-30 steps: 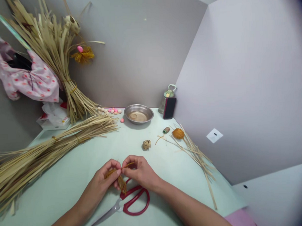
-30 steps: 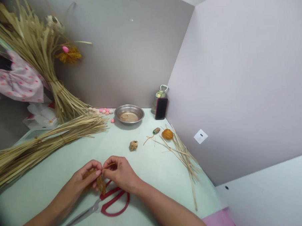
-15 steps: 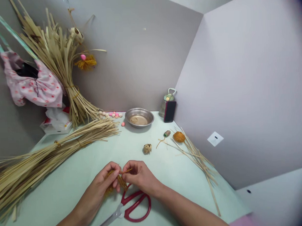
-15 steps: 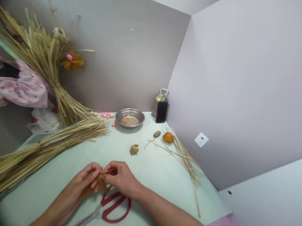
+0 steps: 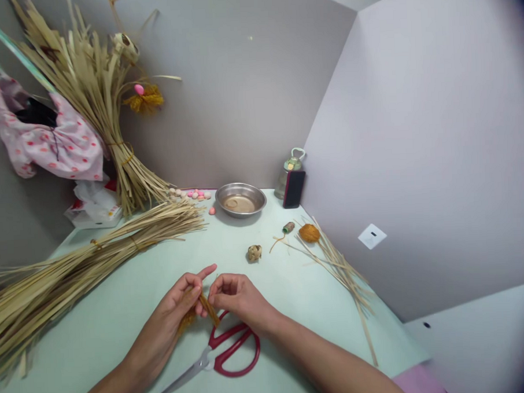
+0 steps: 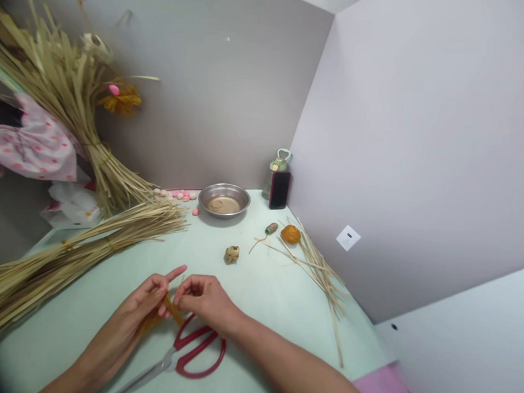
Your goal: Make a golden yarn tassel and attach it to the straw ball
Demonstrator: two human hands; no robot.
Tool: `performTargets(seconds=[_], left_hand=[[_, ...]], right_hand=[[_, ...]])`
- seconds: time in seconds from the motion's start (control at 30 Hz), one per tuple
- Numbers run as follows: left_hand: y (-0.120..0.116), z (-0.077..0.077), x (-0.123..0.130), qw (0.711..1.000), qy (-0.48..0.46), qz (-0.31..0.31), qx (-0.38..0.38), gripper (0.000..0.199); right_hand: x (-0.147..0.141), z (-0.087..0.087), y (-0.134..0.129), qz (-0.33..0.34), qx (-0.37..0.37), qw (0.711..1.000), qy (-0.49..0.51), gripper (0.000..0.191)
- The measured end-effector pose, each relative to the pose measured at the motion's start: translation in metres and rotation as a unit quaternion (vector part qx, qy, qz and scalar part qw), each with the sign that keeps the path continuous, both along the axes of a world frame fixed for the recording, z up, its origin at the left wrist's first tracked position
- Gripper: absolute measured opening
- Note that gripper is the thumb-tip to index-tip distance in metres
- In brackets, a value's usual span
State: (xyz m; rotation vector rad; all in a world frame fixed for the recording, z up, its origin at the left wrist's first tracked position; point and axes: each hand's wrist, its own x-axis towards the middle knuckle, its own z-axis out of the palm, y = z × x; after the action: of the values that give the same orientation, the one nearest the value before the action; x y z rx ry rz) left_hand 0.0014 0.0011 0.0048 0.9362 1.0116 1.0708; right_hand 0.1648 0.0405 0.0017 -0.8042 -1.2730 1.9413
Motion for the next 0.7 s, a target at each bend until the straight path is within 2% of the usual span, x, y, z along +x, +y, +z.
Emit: performTargets(seconds=[0.13,0.3,0.43,0.5,0.63,0.7], left_hand=[[0.001,-0.003,0.0,1.0,0.014,0.025,-0.008,0.026],[0.0,-0.012,0.001,0.999,0.026,0.016,-0.022,0.025],[-0.002,-0.011,0.0,0.999,0.022,0.021,-0.027,0.025],[-0.002,-0.009,0.0,0.999,0.024,0.026,-0.032,0.025],[-0.002,-0.008,0.0,0.999,0.041,0.022,-0.029,0.028],[-0.003,-0.01,0.0,0.998,0.057,0.006,-0.019,0.028]], right_hand=[[-0.001,0.001,0.0,-0.006,0.002,1.0,0.025,0.032],[0.0,-0.004,0.002,-0.029,-0.004,0.999,0.023,0.028],[0.001,-0.007,0.004,-0.041,0.001,0.999,0.004,0.021],[0.003,-0.007,0.007,-0.075,0.01,0.997,-0.03,0.016],[0.011,-0.001,0.012,-0.201,0.095,0.969,-0.105,0.012],[0.015,0.005,0.011,-0.225,0.175,0.948,-0.14,0.016]])
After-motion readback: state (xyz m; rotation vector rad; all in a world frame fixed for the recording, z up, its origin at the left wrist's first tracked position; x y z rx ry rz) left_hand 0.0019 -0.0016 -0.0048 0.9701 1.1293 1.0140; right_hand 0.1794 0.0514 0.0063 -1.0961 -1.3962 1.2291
